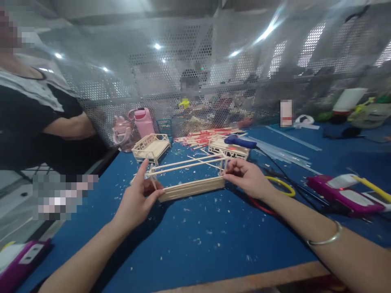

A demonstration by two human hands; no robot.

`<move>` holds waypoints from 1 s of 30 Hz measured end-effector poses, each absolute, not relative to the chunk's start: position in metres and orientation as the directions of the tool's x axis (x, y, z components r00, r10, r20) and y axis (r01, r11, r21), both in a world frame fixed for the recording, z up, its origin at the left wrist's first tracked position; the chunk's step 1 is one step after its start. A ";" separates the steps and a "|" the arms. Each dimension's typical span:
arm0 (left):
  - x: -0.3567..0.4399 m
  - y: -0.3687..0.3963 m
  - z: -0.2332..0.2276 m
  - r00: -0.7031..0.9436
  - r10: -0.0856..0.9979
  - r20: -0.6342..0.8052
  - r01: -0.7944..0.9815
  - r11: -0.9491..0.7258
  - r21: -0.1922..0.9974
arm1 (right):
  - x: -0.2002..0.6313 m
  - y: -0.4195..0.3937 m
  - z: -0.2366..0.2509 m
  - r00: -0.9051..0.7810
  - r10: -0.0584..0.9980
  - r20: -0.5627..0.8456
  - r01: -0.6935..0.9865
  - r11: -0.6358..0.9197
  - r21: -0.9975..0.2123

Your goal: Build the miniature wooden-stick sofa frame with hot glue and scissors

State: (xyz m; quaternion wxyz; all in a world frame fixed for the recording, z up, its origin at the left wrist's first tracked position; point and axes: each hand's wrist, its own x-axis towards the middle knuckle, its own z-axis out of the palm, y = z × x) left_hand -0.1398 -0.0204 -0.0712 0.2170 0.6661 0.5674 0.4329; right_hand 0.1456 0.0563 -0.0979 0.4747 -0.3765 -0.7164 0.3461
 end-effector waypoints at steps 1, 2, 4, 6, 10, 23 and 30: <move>-0.140 -0.020 -0.072 -0.014 0.946 0.325 0.577 -0.258 0.775 | 0.145 0.057 -0.099 -0.277 0.865 0.418 0.211 0.479 -0.852; -0.141 -0.020 -0.074 -0.012 0.946 0.323 0.576 -0.258 0.776 | 0.145 0.058 -0.101 -0.285 0.863 0.417 0.216 0.482 -0.849; -0.141 -0.022 -0.076 -0.016 0.946 0.324 0.564 -0.259 0.784 | 0.144 0.058 -0.103 -0.285 0.857 0.428 0.226 0.495 -0.839; -0.141 -0.024 -0.078 -0.029 0.947 0.321 0.556 -0.252 0.792 | 0.144 0.057 -0.105 -0.277 0.853 0.443 0.238 0.507 -0.828; -0.141 -0.025 -0.080 -0.050 0.950 0.309 0.557 -0.231 0.798 | 0.144 0.056 -0.106 -0.290 0.851 0.439 0.257 0.511 -0.820; -0.142 -0.024 -0.080 -0.064 0.946 0.317 0.601 -0.217 0.769 | 0.153 0.054 -0.092 -0.254 0.859 0.444 0.270 0.504 -0.821; -0.146 -0.018 -0.084 -0.058 0.946 0.318 0.576 -0.229 0.785 | 0.184 0.102 -0.042 0.020 0.850 0.526 0.868 0.246 -0.431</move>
